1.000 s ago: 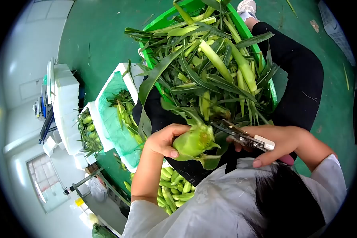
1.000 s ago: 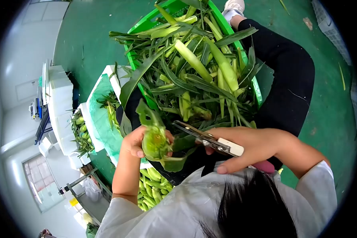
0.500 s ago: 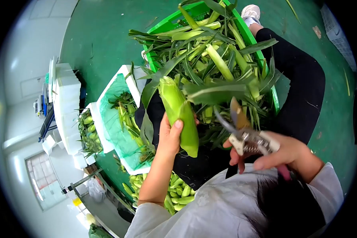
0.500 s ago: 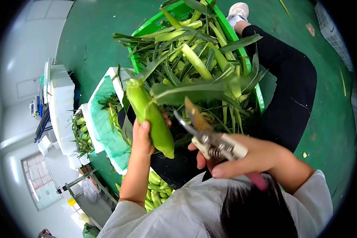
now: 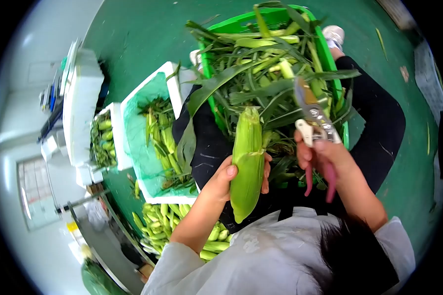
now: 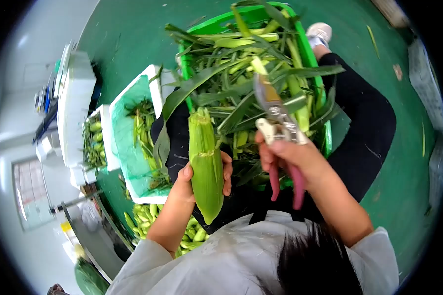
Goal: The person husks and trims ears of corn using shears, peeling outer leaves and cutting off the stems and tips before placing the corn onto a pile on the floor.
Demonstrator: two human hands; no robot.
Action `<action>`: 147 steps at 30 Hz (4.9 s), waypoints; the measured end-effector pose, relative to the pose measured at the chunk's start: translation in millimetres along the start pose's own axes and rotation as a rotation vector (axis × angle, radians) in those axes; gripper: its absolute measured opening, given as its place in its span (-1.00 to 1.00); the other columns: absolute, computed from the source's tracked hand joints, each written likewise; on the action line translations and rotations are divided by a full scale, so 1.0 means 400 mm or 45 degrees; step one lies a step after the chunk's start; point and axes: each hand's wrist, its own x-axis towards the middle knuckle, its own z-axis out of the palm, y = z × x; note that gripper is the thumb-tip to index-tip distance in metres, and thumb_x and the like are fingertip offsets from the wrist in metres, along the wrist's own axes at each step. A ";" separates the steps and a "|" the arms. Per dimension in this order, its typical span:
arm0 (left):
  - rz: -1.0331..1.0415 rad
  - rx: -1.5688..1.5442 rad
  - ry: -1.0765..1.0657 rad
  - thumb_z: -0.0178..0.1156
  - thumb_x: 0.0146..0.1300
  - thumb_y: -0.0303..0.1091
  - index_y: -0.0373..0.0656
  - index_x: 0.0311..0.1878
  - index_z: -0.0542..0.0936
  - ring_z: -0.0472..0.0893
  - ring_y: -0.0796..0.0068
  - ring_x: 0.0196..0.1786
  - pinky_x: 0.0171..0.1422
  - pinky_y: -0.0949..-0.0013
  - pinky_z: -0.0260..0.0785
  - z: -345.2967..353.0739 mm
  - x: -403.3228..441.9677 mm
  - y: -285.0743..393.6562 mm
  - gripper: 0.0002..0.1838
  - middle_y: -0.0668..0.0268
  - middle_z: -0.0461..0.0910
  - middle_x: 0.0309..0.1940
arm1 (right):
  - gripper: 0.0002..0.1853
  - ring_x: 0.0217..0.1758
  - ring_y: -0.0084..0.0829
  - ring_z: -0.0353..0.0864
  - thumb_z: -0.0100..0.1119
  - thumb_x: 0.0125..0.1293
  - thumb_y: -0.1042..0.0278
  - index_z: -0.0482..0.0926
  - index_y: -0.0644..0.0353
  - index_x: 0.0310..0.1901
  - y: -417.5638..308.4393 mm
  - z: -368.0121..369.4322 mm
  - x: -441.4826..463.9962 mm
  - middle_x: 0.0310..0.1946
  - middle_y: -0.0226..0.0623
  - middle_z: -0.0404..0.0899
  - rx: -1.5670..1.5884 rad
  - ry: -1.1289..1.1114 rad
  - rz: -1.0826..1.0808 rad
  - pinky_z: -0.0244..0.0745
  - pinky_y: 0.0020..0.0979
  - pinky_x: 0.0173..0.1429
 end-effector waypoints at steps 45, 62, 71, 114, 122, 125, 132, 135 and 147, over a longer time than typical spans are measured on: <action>0.459 0.527 1.102 0.44 0.07 -0.29 -0.13 0.42 0.16 0.56 0.31 0.07 0.17 0.25 0.44 -0.059 -0.400 -0.112 -0.11 0.14 0.48 0.10 | -0.47 -0.12 -0.44 0.50 0.05 0.40 0.15 0.32 0.32 0.28 0.035 0.137 -0.004 -0.16 -0.29 0.47 -0.167 0.141 -0.016 0.45 -0.23 0.19; 0.992 0.047 2.166 -0.05 0.46 -0.07 -0.15 0.35 0.33 0.65 0.28 -0.04 0.08 0.26 0.52 -0.606 -0.918 -0.152 -0.48 0.10 0.62 -0.03 | -0.44 0.38 -0.18 0.32 -0.07 0.47 -0.10 0.17 -0.38 0.46 0.233 0.005 -0.072 0.26 -0.31 0.42 -0.448 0.528 0.909 0.27 0.20 0.38; -0.543 1.254 1.727 0.35 0.08 -0.07 -0.12 0.16 0.51 0.58 -0.02 0.15 0.30 0.10 0.40 -1.070 0.009 -0.210 -0.41 -0.08 0.59 0.03 | -0.43 0.41 -0.14 0.31 0.00 0.44 -0.10 0.20 -0.36 0.44 0.233 -0.029 -0.075 0.27 -0.30 0.40 -0.131 0.363 0.920 0.25 0.23 0.40; -0.771 -0.030 -0.134 0.21 0.29 -0.01 -0.34 0.34 0.27 0.63 0.16 -0.42 -0.47 0.21 0.53 0.004 -0.017 0.069 -0.26 -0.10 0.57 -0.33 | -0.73 -0.39 -0.56 0.55 0.36 0.14 0.33 0.52 0.28 -0.22 -0.019 -0.129 -0.092 -0.45 -0.37 0.58 -1.071 -0.172 0.103 0.49 -0.45 -0.27; -0.693 0.233 -0.046 0.37 0.14 -0.09 -0.34 0.30 0.34 0.65 0.10 -0.19 -0.39 0.17 0.60 0.016 0.013 0.100 -0.23 -0.11 0.58 -0.13 | -0.63 -0.26 -0.45 0.54 0.32 0.23 0.23 0.45 0.26 -0.05 0.006 -0.032 -0.236 -0.36 -0.32 0.51 0.501 -0.321 0.316 0.54 -0.36 -0.23; -0.294 -0.208 0.142 0.45 0.03 0.00 -0.28 0.37 0.29 0.64 0.01 -0.03 -0.14 0.06 0.62 -0.063 0.043 0.103 -0.09 -0.10 0.56 0.02 | -0.68 -0.23 -0.44 0.57 0.28 0.22 0.35 0.46 0.27 -0.05 0.041 -0.098 -0.204 -0.35 -0.32 0.52 -0.028 -0.039 0.357 0.56 -0.34 -0.18; 0.318 1.206 0.312 0.30 -0.17 -0.49 -0.23 0.16 0.47 0.62 0.35 -0.07 0.01 0.30 0.53 0.089 0.161 0.256 -0.34 0.22 0.64 -0.17 | -0.70 -0.37 -0.49 0.59 0.12 0.19 0.56 0.42 0.27 -0.02 0.001 -0.124 -0.166 -0.24 -0.18 0.62 -0.344 0.487 -0.148 0.55 -0.47 -0.44; 0.310 1.441 0.080 0.48 -0.04 -0.29 -0.21 0.29 0.38 0.57 0.42 0.11 0.20 0.28 0.45 0.115 0.180 0.201 -0.21 0.27 0.59 0.05 | -0.74 -0.37 -0.57 0.56 0.12 0.33 0.47 0.42 0.27 0.03 -0.123 -0.067 -0.153 -0.24 -0.21 0.63 -0.332 0.557 -0.681 0.54 -0.51 -0.37; 0.488 2.171 0.172 0.12 0.21 -0.54 -0.30 -0.08 0.58 0.61 0.34 -0.18 -0.02 0.33 0.47 0.021 0.377 0.210 -0.79 0.16 0.64 -0.22 | -0.57 -0.02 -0.30 0.66 0.26 0.29 0.33 0.40 0.32 0.12 -0.298 -0.063 -0.133 -0.03 -0.07 0.62 -0.809 0.690 -1.282 0.63 -0.35 -0.03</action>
